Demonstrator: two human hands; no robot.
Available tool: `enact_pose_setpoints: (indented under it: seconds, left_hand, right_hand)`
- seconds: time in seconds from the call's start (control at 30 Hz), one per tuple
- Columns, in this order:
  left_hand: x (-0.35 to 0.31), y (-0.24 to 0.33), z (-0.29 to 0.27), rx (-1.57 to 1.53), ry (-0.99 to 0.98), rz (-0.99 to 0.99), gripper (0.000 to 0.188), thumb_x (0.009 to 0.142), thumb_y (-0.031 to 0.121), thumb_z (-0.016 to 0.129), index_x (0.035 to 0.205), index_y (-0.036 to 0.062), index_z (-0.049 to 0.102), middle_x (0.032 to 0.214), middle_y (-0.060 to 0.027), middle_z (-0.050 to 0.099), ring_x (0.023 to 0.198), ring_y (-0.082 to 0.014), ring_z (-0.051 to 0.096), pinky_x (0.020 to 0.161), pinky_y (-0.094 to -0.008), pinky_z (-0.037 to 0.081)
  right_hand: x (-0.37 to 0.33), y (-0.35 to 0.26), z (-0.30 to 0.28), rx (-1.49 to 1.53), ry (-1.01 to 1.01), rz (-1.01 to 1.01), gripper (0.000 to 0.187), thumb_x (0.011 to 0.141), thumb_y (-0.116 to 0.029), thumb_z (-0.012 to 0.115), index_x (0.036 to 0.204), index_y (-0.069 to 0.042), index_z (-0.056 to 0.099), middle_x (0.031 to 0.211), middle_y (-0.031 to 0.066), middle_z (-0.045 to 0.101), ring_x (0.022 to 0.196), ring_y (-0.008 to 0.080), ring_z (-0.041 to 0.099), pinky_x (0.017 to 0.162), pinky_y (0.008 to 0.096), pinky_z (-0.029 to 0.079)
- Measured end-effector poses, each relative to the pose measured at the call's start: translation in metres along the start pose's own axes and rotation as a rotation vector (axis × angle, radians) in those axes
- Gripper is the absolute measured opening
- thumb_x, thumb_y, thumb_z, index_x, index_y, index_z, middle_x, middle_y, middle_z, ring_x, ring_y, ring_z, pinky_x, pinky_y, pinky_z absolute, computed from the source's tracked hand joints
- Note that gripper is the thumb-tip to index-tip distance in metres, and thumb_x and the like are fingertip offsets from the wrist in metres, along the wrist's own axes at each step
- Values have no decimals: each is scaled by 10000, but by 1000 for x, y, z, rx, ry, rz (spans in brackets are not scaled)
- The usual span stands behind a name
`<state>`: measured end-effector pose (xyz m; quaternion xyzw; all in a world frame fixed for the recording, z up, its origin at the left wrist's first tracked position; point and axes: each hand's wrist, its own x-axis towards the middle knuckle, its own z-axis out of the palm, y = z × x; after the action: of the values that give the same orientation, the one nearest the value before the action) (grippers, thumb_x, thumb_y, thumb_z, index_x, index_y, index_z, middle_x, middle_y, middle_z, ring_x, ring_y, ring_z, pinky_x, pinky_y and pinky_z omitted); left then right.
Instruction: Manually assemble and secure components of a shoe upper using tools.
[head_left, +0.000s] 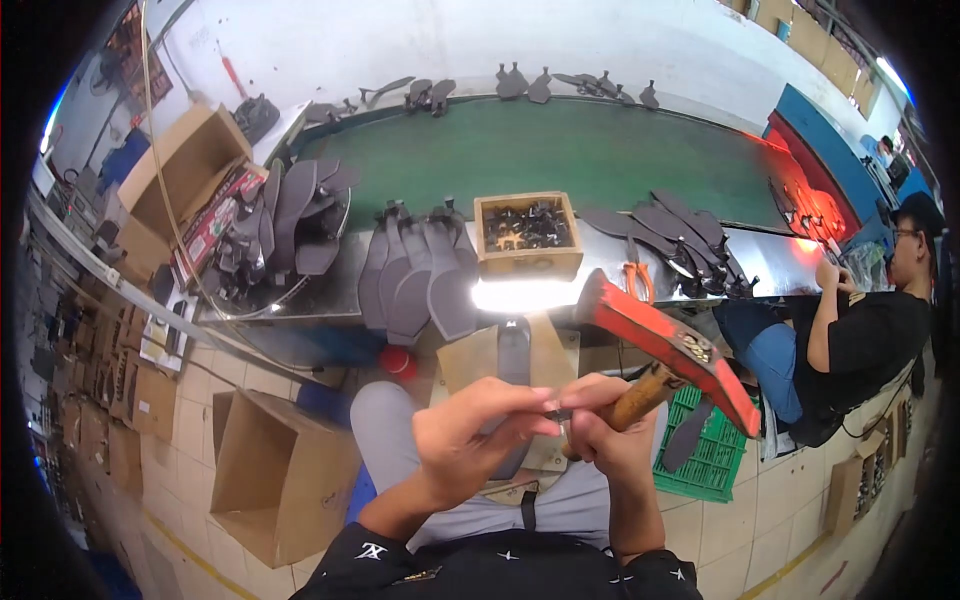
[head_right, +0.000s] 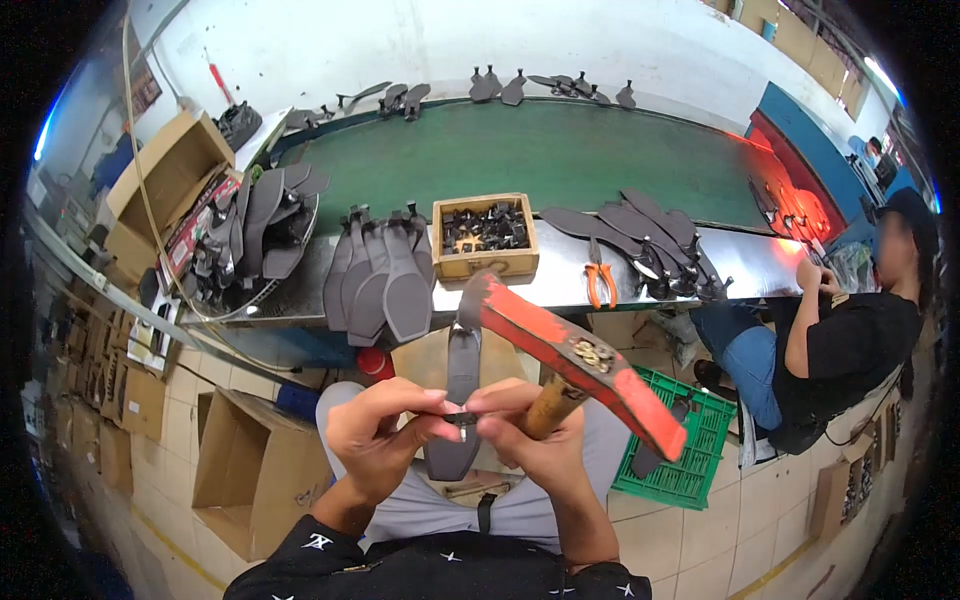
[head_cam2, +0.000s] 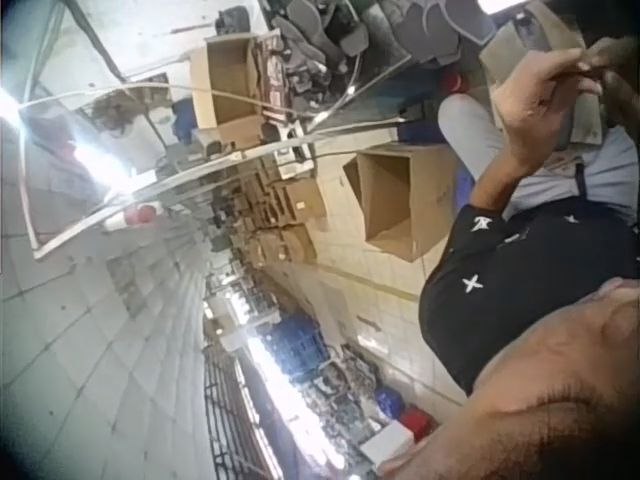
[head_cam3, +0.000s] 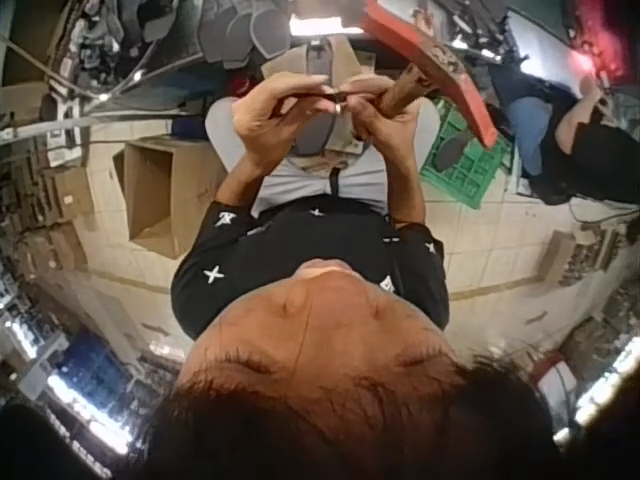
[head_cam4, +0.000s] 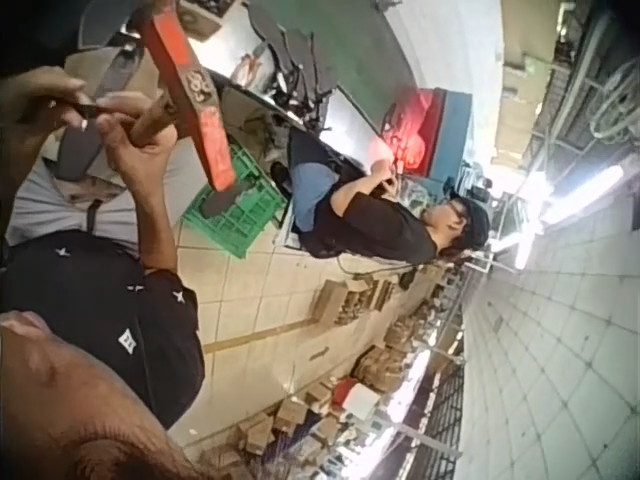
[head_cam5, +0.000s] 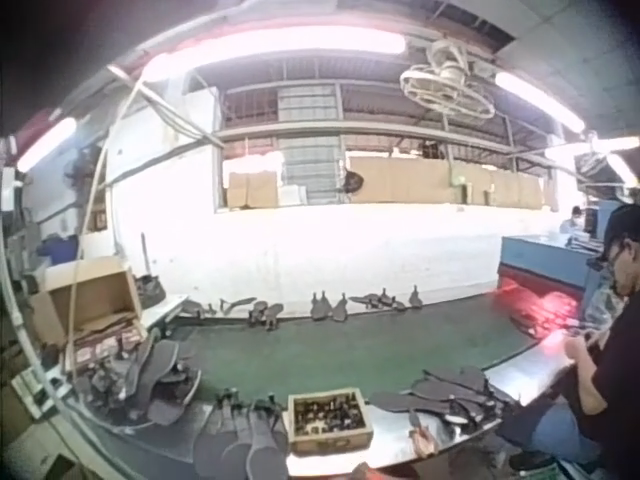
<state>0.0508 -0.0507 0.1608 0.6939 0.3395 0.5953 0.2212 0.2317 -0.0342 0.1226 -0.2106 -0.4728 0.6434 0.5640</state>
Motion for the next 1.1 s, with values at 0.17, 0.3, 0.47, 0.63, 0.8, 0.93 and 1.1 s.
enact_pose_setpoints:
  seconds: [0.17, 0.3, 0.47, 0.63, 0.8, 0.93, 1.1]
  left_hand:
    - [-5, -5, -11, 98, -52, 149, 393, 732, -66, 795, 1098, -38, 655, 916, -148, 710, 761, -238, 692, 650, -304, 554]
    - [-11, -13, -10, 116, -45, 130, 464, 717, -43, 814, 1146, -30, 638, 935, -139, 710, 770, -234, 694, 663, -305, 559]
    - [-26, -86, -1, 133, 18, -16, 569, 724, 37, 833, 1234, -14, 585, 1043, -127, 713, 934, -279, 688, 827, -353, 553]
    - [-38, -180, 8, 355, -137, -382, 428, 855, 289, 735, 1217, 96, 612, 1130, -59, 692, 1160, -266, 594, 1086, -549, 298]
    - [-47, -178, 8, 449, -109, -361, 296, 851, 305, 732, 1082, 126, 688, 1129, -38, 699, 1095, -209, 627, 1057, -475, 290]
    - [-55, -163, -4, 395, -113, -348, 300, 820, 290, 760, 1068, 130, 705, 1106, -34, 709, 1085, -191, 629, 1033, -438, 297]
    - [-62, -171, -6, 374, -62, -302, 314, 792, 284, 782, 1063, 139, 720, 1101, -27, 711, 1050, -173, 626, 1004, -394, 295]
  right_hand:
    - [-2, 3, 3, 39, -52, 11, 208, 831, -17, 767, 1001, 50, 667, 990, 141, 685, 604, 61, 545, 466, 190, 387]
    - [3, 2, 6, -12, -40, 50, 199, 824, -18, 775, 981, 46, 671, 979, 132, 686, 615, 60, 550, 466, 194, 390]
    - [16, 10, -10, -379, 45, 86, 151, 804, 21, 755, 940, 35, 692, 1015, 110, 687, 671, 61, 591, 553, 200, 462]
    - [58, 52, -33, -714, 52, 62, 196, 821, -44, 763, 995, 32, 717, 914, 38, 708, 584, 23, 517, 486, 204, 388]
    - [79, 73, -41, -722, -15, 91, 187, 828, -56, 755, 990, 34, 729, 827, 10, 702, 593, 21, 518, 491, 214, 395]
    - [79, 87, -42, -776, -125, 72, 225, 840, -42, 730, 1049, 38, 718, 891, 76, 745, 744, 103, 660, 689, 269, 536]
    - [78, 85, -39, -940, -226, -27, 178, 816, -8, 696, 990, 25, 677, 809, 170, 671, 704, 243, 665, 651, 347, 497]
